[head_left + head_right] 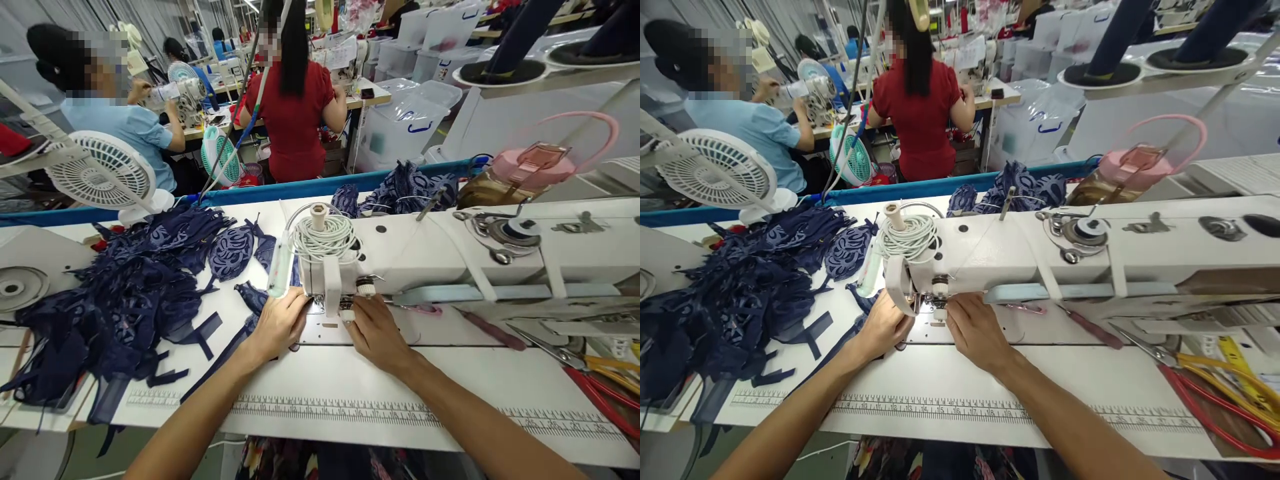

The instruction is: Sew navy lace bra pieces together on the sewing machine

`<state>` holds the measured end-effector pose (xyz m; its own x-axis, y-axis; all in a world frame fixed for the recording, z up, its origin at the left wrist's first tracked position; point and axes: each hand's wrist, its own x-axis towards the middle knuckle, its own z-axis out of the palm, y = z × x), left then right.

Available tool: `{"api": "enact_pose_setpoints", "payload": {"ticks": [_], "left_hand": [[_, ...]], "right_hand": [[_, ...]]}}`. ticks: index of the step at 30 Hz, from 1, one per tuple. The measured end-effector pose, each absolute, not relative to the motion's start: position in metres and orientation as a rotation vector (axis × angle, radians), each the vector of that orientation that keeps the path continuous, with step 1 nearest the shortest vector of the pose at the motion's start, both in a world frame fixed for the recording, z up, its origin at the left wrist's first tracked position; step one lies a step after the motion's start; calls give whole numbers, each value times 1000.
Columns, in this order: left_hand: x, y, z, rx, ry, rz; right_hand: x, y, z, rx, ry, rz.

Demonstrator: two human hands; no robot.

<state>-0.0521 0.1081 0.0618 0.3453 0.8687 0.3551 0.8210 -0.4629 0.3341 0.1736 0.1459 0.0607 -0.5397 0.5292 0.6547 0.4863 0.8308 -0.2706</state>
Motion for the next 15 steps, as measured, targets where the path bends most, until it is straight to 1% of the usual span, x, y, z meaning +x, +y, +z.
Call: {"api": "enact_pose_setpoints", "payload": {"ticks": [5, 9, 13, 15], "left_hand": [[-51, 115, 69, 2199, 1732, 829], [-66, 94, 79, 1933, 1831, 919], [-77, 62, 92, 1721, 1754, 922], [-78, 50, 99, 1551, 1665, 931]], "right_hand": [[175, 145, 55, -694, -2268, 115], [178, 143, 52, -670, -2291, 115], [174, 137, 55, -612, -2277, 108], [168, 129, 63, -598, -2280, 223]]}}
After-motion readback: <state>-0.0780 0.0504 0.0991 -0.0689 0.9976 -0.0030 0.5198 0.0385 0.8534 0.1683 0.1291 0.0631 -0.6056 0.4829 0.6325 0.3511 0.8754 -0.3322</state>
